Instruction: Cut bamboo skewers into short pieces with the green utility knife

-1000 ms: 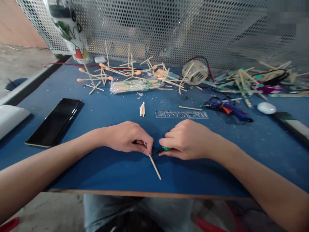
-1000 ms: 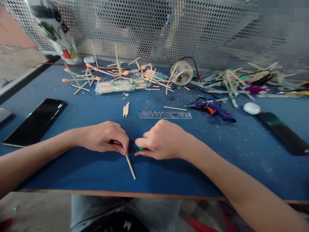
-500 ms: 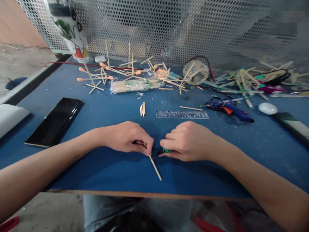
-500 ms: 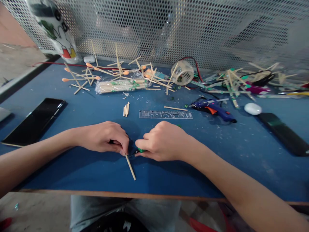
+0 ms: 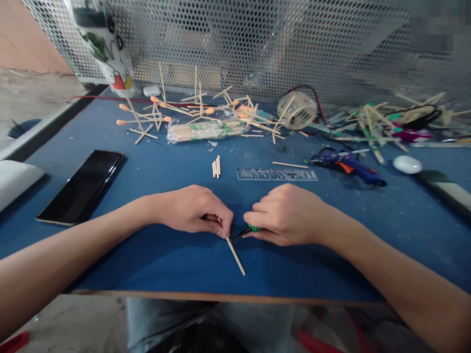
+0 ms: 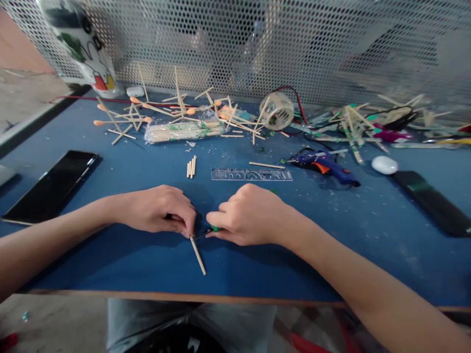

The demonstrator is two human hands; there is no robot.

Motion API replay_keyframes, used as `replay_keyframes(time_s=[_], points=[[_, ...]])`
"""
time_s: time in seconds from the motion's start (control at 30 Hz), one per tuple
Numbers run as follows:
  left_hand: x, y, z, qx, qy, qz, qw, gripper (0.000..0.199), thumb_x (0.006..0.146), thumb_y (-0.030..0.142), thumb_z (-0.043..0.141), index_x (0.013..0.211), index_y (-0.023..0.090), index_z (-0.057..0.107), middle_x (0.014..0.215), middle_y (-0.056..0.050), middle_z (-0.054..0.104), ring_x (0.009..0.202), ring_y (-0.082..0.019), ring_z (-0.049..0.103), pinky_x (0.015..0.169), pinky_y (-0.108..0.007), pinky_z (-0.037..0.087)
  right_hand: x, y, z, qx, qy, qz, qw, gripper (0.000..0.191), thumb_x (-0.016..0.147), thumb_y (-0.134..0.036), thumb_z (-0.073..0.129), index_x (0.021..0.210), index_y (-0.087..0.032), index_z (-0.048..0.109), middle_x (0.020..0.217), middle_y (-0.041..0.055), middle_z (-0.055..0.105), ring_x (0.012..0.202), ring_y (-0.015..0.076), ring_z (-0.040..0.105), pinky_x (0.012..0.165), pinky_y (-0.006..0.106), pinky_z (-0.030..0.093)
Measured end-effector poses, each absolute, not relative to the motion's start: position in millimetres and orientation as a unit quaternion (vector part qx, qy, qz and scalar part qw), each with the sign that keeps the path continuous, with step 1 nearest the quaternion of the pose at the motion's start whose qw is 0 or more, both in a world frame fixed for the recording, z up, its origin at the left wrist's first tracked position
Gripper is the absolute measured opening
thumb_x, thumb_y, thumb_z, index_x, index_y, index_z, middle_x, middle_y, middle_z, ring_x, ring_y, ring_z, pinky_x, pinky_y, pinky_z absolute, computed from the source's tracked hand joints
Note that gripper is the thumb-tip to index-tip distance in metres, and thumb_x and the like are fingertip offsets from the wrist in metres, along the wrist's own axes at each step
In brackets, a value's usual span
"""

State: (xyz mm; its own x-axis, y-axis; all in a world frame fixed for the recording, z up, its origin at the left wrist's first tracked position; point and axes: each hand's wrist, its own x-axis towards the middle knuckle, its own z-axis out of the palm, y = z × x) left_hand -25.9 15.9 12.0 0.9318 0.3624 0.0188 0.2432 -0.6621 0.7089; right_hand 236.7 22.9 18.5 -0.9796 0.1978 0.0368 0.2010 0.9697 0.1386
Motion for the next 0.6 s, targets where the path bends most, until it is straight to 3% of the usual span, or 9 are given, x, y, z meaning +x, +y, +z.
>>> replay_keyframes(time_s=[0.6], points=[[-27.0,15.7,12.7,0.909,0.165,0.075,0.376,0.009,0.098,0.019,0.065,0.098,0.024,0.072,0.096,0.002,0.077,0.088,-0.011,0.070,0.082,-0.022,0.045,232.3,19.3,16.0,-0.097,-0.992,-0.075,0.013,0.039,0.106,-0.049,0.034,0.085,-0.024,0.056,0.063,-0.0034,0.061,0.050,0.0150,0.048,0.055,0.034,0.012]])
